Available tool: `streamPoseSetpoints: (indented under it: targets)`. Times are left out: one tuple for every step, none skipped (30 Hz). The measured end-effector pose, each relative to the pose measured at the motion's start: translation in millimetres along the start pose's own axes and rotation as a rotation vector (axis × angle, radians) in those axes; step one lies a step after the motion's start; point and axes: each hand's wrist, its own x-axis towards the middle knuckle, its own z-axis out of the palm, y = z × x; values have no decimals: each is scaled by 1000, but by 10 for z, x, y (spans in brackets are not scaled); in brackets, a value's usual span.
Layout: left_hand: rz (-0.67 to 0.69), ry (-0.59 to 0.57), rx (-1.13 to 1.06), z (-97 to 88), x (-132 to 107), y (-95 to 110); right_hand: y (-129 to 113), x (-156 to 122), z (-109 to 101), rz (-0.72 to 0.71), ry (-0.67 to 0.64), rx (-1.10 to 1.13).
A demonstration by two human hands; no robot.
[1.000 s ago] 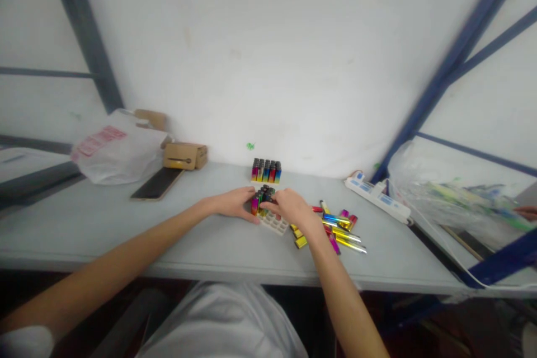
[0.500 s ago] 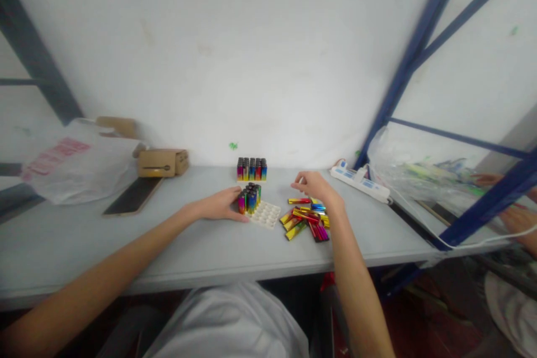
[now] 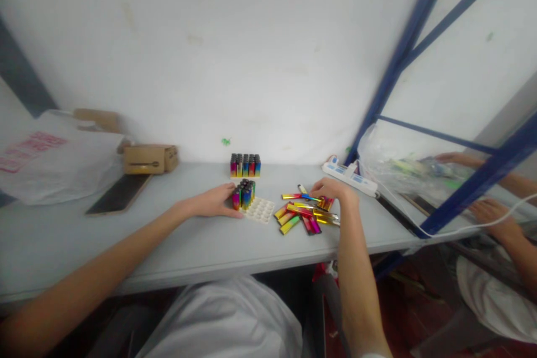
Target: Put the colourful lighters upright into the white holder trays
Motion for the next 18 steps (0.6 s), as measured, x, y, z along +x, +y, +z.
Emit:
streamPoseSetpoints:
  targets:
    - [2,6,0,14,5,-22,-38,27,13,-5,17,-16]
    - [7,11,-2,26,9,-42,-80,51,28,-16,34,-25]
    - [12,14,-4,36,12,-59,-122,72,46,-30,50,-33]
    - [16,16,-6,41,14,-71,-161,90,64,-42,70,-43]
    - [19,16,-8,43,15,-76,-195,106,81,-46,92,-57]
    - [19,14,-10,41,15,-76,-222,119,97,-45,114,-73]
    - [18,12,-11,36,13,-71,-239,130,109,-39,134,-88]
    - [16,10,-13,30,11,-63,-247,138,118,-29,150,-102]
    - [13,7,-14,23,8,-54,-246,144,124,-11,162,-116]
    - [12,4,-15,17,6,-47,-235,148,128,14,175,-133]
    - [11,2,-17,14,4,-43,-216,151,130,50,191,-153]
    - [12,2,-18,13,3,-43,-192,153,131,91,209,-175]
    - [14,3,-19,15,3,-48,-162,154,133,133,221,-195]
    - [19,4,-20,19,4,-56,-131,155,137,170,226,-205]
    - [26,7,-20,24,6,-66,-99,157,141,196,227,-204]
    - [32,9,-19,29,9,-76,-71,159,147,210,227,-194]
    - [37,11,-16,31,11,-81,-47,163,152,214,230,-180]
    - [40,12,-13,30,11,-81,-32,167,156,207,238,-163]
